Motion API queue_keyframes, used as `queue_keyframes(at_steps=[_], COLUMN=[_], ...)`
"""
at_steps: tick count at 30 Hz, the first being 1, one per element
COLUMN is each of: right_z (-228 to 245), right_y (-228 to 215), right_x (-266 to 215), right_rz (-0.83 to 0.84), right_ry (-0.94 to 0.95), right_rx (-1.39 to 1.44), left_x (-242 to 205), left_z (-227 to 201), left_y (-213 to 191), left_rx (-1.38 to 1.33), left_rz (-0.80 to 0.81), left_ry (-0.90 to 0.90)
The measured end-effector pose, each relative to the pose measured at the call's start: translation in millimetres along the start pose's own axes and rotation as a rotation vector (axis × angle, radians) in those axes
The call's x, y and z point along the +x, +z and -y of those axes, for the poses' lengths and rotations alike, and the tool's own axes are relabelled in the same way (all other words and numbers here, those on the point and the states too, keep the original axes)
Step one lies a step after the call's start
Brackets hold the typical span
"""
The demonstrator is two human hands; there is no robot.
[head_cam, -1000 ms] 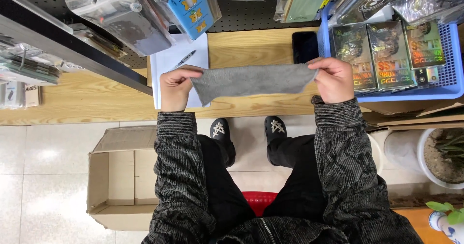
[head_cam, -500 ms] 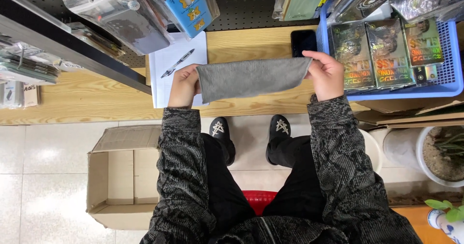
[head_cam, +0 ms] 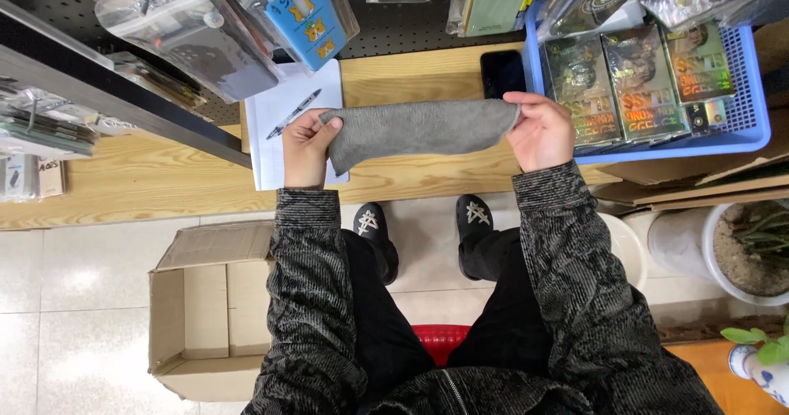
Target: Washing a cleaning cloth in a bowl of water, wringing it out, and then using it to wipe down a product package.
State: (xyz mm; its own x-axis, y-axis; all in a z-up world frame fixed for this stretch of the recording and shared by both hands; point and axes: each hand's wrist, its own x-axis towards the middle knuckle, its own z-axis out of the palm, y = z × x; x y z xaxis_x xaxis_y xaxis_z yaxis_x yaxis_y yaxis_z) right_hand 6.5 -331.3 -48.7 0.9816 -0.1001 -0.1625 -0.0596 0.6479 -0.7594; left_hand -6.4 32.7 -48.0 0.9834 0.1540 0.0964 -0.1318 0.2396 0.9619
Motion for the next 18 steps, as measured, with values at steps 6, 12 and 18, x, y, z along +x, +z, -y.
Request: queue_keyframes(at_steps=[6, 12, 18], right_z=[7, 11, 9], right_y=[26, 21, 21], right_x=[-12, -10, -11], right_rz=[0.173, 0.157, 0.094], right_ry=[-0.411, -0.435, -0.445], right_rx=[-0.728, -0.766, -0.755], left_x=[2, 4, -1], left_z=[0, 9, -4], left_y=[-5, -12, 1], left_rx=[0.110, 0.203, 0.185], left_rz=[-0.054, -0.088, -0.133], left_ry=[0.087, 0.137, 0.151])
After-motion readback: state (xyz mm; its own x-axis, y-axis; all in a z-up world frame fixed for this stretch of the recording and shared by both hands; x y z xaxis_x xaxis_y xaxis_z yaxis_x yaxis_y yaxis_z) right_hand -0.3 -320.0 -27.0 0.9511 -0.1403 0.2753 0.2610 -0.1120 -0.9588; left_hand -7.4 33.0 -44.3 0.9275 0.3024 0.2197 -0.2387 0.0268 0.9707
